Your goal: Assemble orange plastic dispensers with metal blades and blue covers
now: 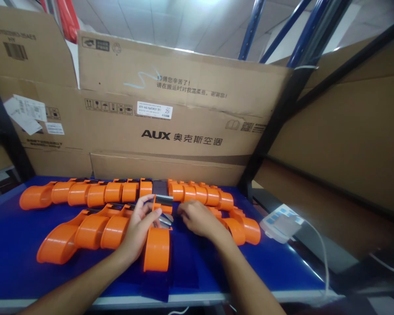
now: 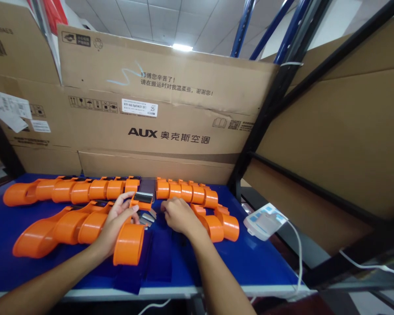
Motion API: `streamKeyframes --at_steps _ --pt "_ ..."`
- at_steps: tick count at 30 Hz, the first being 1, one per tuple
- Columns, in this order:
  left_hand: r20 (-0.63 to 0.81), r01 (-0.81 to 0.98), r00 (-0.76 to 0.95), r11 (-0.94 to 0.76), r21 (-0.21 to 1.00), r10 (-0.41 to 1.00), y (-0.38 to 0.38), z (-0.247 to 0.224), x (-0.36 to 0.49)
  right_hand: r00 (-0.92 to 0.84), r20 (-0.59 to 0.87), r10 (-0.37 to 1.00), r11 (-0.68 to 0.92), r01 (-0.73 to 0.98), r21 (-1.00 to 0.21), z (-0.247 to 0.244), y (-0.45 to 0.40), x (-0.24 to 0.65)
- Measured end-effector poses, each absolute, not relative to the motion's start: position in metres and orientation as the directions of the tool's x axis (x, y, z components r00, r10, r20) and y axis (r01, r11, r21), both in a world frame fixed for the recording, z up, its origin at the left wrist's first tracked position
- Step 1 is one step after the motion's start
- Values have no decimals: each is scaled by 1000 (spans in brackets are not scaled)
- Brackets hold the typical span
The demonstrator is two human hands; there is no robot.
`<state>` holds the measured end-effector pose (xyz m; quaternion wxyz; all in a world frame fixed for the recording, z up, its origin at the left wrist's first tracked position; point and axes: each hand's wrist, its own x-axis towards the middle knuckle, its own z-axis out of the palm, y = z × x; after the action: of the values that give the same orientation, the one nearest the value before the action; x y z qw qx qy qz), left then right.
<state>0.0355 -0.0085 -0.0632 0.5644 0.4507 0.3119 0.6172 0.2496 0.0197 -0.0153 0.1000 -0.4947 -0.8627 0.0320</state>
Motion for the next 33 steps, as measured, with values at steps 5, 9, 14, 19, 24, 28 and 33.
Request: streamKeyframes --at_steps 5,9,14,19,24,28,33 --pt "198 -417 46 -161 895 979 -7 -64 35 -502 221 836 544 811 -217 -19 25 250" --pt "188 -420 51 -150 895 981 -6 -65 35 -513 198 835 547 811 -209 -19 23 248" --pt "196 -416 51 -158 895 979 -7 -64 35 -514 145 846 533 831 -160 -20 18 248" --pt "186 -428 44 -150 891 981 -9 -64 35 -485 115 867 497 855 -145 -23 17 247" --pt "207 -447 34 -170 878 978 -8 -64 36 -487 138 862 507 833 -224 -24 17 247" --pt "219 -430 35 -183 884 975 -6 -64 36 -488 192 852 519 736 -435 -25 19 245" --pt "202 -419 18 -176 891 979 -4 -65 37 -414 393 821 570 548 -612 -21 20 242"
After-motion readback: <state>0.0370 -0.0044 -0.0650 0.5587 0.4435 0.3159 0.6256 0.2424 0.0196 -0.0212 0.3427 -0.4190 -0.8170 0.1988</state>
